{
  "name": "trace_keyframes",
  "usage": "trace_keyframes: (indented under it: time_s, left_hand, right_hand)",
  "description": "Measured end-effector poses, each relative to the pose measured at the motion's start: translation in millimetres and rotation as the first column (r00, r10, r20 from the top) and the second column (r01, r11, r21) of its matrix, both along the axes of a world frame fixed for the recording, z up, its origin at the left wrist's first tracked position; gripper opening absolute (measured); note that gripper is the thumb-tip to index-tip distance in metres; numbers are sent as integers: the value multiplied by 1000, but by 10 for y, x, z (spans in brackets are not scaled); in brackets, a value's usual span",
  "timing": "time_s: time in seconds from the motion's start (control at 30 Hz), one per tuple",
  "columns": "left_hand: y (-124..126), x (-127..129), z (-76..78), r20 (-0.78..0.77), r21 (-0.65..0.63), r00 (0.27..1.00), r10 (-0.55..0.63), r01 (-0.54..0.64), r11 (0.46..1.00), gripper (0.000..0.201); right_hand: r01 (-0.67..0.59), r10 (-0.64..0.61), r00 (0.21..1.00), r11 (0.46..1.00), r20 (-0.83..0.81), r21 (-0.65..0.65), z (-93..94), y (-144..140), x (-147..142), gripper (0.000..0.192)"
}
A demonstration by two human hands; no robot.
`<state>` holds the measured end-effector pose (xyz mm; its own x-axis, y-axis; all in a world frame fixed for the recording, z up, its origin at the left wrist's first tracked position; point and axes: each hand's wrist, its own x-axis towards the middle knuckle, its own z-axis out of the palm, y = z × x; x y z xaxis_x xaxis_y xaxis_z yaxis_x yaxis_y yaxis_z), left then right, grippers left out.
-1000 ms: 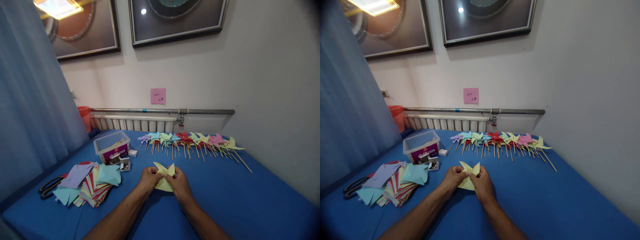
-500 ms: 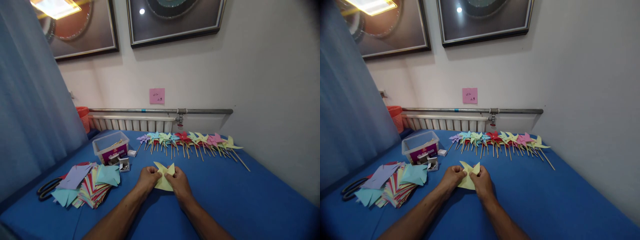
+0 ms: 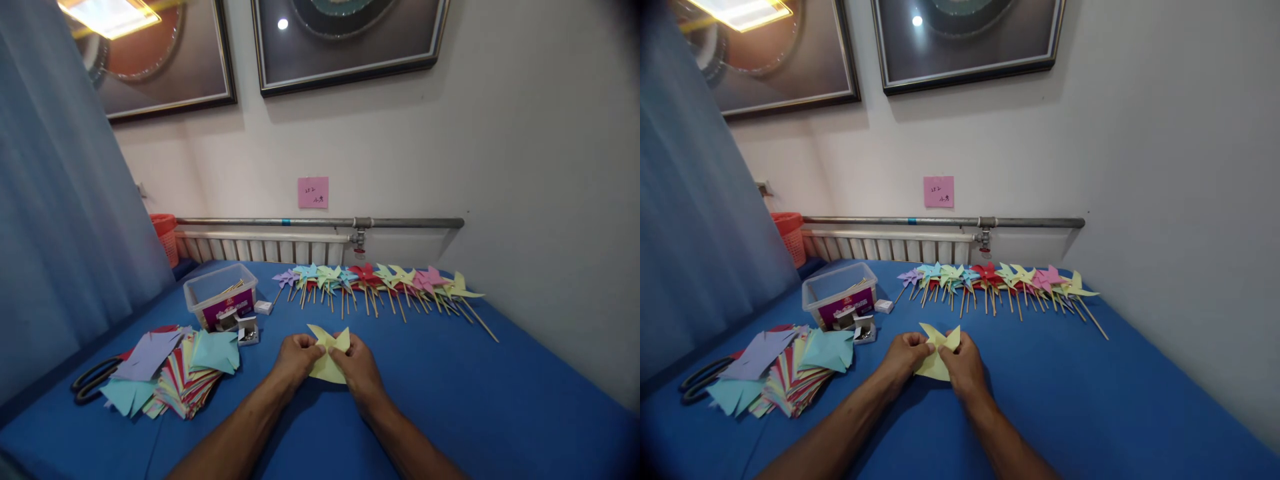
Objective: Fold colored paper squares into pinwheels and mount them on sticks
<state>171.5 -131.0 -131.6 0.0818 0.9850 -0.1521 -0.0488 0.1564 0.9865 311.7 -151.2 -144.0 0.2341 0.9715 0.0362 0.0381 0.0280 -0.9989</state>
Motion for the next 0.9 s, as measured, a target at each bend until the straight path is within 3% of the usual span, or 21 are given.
trace_keyframes:
  time_s: [0.53,0.9]
  left_hand:
    - [91,59,66,-11,-41,992,-124,123,992,26]
    - [3,34,65,100,-16,990,-99,101,995,29]
  right_hand:
    - [-9,9,1000,1000,11,3,37,13,62,36]
    - [-31,31,1000,1000,2,3,19,5,34,36]
